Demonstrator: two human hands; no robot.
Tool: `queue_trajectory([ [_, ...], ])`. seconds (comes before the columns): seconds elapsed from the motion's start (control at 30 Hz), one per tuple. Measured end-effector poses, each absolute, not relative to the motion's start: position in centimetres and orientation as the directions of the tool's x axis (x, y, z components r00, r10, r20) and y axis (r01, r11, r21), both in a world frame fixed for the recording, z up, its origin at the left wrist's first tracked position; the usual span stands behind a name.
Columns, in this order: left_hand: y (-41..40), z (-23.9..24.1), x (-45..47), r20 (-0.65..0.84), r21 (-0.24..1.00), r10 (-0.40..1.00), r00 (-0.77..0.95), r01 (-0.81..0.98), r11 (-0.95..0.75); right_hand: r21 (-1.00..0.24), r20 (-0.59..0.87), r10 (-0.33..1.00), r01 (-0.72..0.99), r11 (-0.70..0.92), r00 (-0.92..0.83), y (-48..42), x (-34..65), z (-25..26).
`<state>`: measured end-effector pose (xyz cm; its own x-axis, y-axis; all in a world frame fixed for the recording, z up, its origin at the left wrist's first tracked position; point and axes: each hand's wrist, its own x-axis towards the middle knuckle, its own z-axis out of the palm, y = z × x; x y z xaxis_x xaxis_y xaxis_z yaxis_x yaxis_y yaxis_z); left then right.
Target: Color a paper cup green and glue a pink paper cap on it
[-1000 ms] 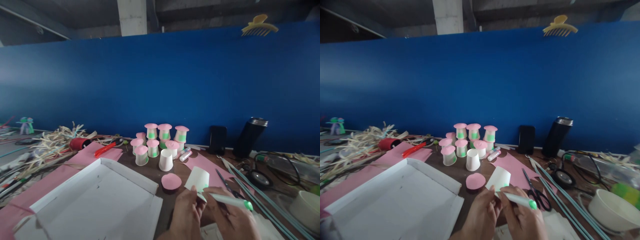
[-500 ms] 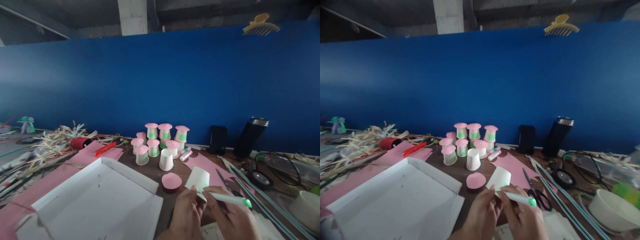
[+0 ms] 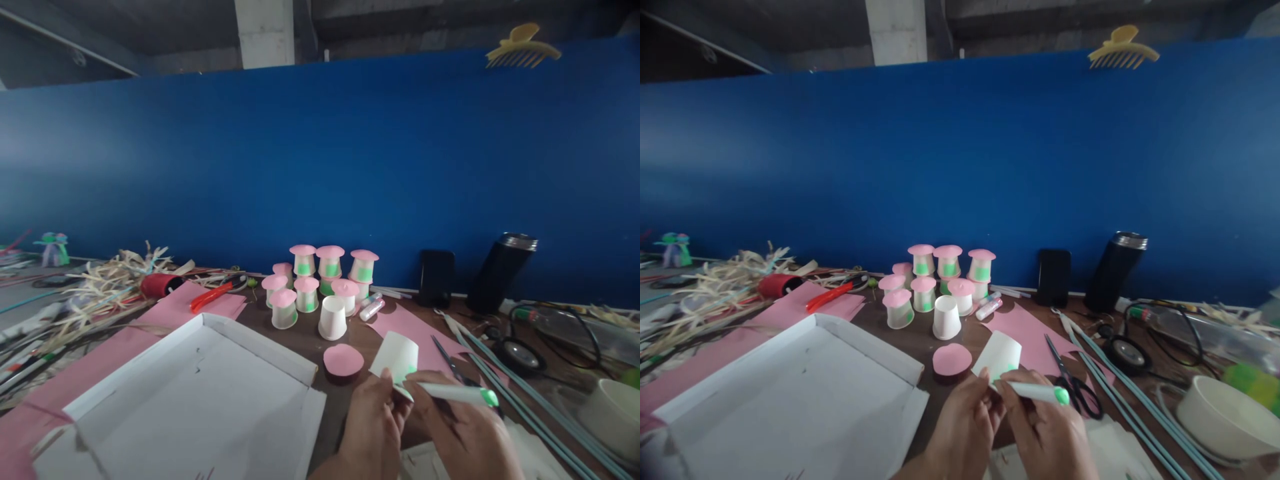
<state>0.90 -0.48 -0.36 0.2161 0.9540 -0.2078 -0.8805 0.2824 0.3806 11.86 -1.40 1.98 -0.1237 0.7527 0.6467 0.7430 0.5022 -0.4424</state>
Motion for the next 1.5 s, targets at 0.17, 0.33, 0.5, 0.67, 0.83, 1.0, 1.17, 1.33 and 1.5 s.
queue_trajectory([
  [0.17, -0.5, -0.4, 0.82, -0.199, 0.379, 0.959, 0.203, -0.886, 0.266, -0.445, 0.648, 0.755, 0.753, 0.486, -0.104, -1.45, 12.09, 1.61],
  [0.33, -0.53, -0.31, 0.75, -0.196, 0.365, 0.957, 0.214, -0.89, 0.274, -0.434, 0.659, 0.747, 0.764, 0.478, -0.093, -1.24, 12.19, 1.53],
  [0.5, -0.51, -0.17, 0.73, -0.178, 0.369, 0.957, 0.229, -0.886, 0.28, -0.435, 0.639, 0.759, 0.754, 0.492, -0.126, -1.24, 12.16, 1.74],
  [0.67, -0.42, -0.11, 0.65, -0.211, 0.355, 0.954, 0.215, -0.892, 0.279, -0.439, 0.63, 0.772, 0.78, 0.446, -0.087, -1.43, 12.21, 1.59],
  [0.83, -0.41, -0.13, 0.66, -0.192, 0.326, 0.956, 0.224, -0.904, 0.277, -0.445, 0.646, 0.759, 0.767, 0.462, -0.082, -1.35, 12.2, 1.38],
  [1.0, -0.57, 0.29, 0.59, -0.228, 0.337, 0.947, 0.224, -0.895, 0.293, -0.453, 0.624, 0.77, 0.74, 0.497, -0.136, -1.32, 12.34, 1.4],
  [1.17, -0.68, 0.49, 0.51, -0.207, 0.336, 0.955, 0.214, -0.901, 0.275, -0.444, 0.628, 0.77, 0.759, 0.475, -0.114, -1.35, 12.44, 1.47],
  [1.33, -0.6, 0.32, 0.56, -0.196, 0.314, 0.954, 0.227, -0.907, 0.281, -0.426, 0.628, 0.764, 0.756, 0.496, -0.148, -1.31, 12.46, 1.4],
  [1.5, -0.49, 0.38, 0.66, -0.222, 0.299, 0.951, 0.216, -0.913, 0.277, -0.415, 0.624, 0.764, 0.759, 0.501, -0.163, -1.45, 12.4, 1.43],
])
